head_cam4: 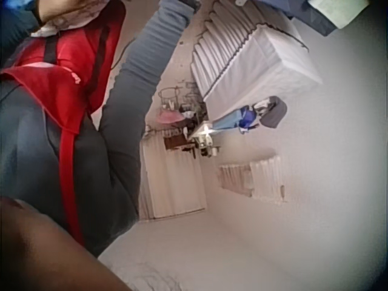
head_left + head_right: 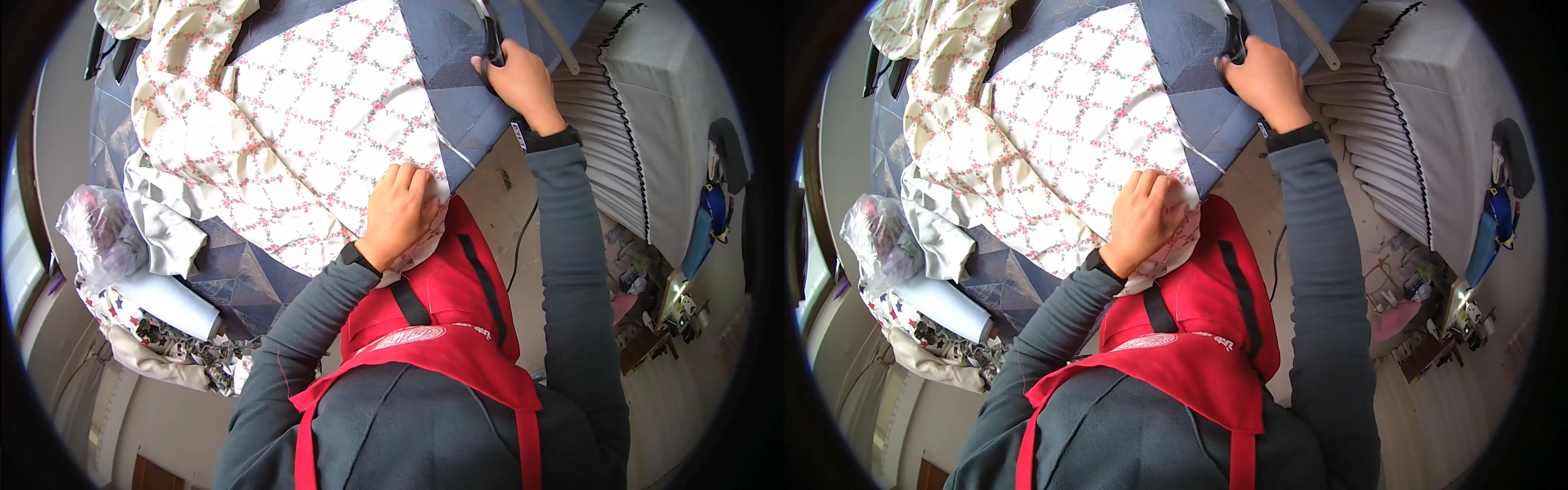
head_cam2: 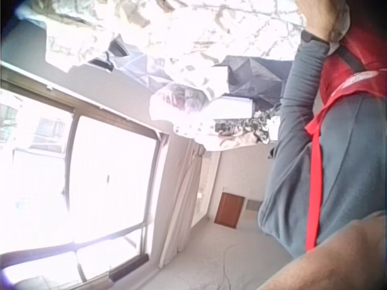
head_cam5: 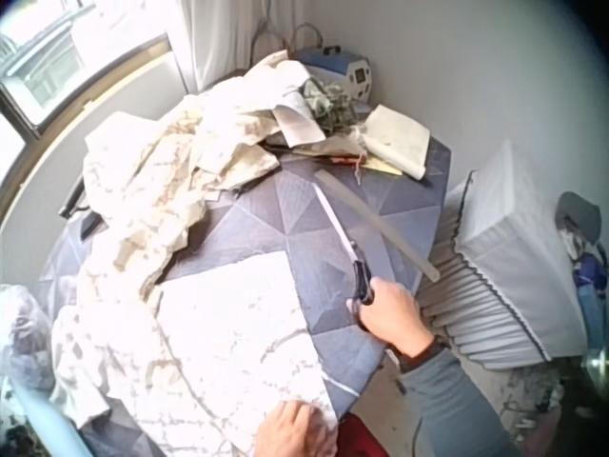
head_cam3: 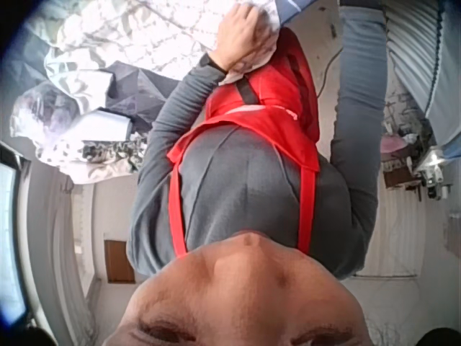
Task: The person handles a gathered fabric strip, then lays out a large floral-patterned fabric on a work table. They smooth and fold the fabric, then use scissors to trim the edge along a straight line. A ruler is placed on the fabric toward the end.
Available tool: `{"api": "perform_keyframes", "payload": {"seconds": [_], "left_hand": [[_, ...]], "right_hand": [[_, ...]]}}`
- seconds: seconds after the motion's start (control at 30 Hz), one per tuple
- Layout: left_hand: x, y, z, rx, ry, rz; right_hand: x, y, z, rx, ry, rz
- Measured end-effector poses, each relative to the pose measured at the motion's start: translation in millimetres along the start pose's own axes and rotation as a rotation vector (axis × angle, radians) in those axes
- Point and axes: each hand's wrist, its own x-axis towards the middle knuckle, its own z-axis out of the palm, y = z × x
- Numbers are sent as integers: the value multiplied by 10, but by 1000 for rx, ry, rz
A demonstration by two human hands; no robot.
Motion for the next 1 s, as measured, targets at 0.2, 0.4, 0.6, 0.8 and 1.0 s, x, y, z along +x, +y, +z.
{"api": "perform_keyframes", "payload": {"seconds": [0.2, 0.4, 0.6, 0.8, 1.0], "left_hand": [[-29, -187, 122, -135, 153, 9], [-43, -280, 104, -309, 142, 5], [-65, -295, 89, -487, 160, -19], [-76, -300, 79, -498, 154, -4], [-77, -306, 76, -501, 153, 7]], "right_hand": [[-1268, 88, -256, 796, -250, 198], [-2836, 242, -550, 1138, -716, 393], [-3287, 232, -515, 1062, -748, 496], [-3098, 69, 51, 1248, -604, 485], [-2903, -98, 190, 1328, -542, 461]]}}
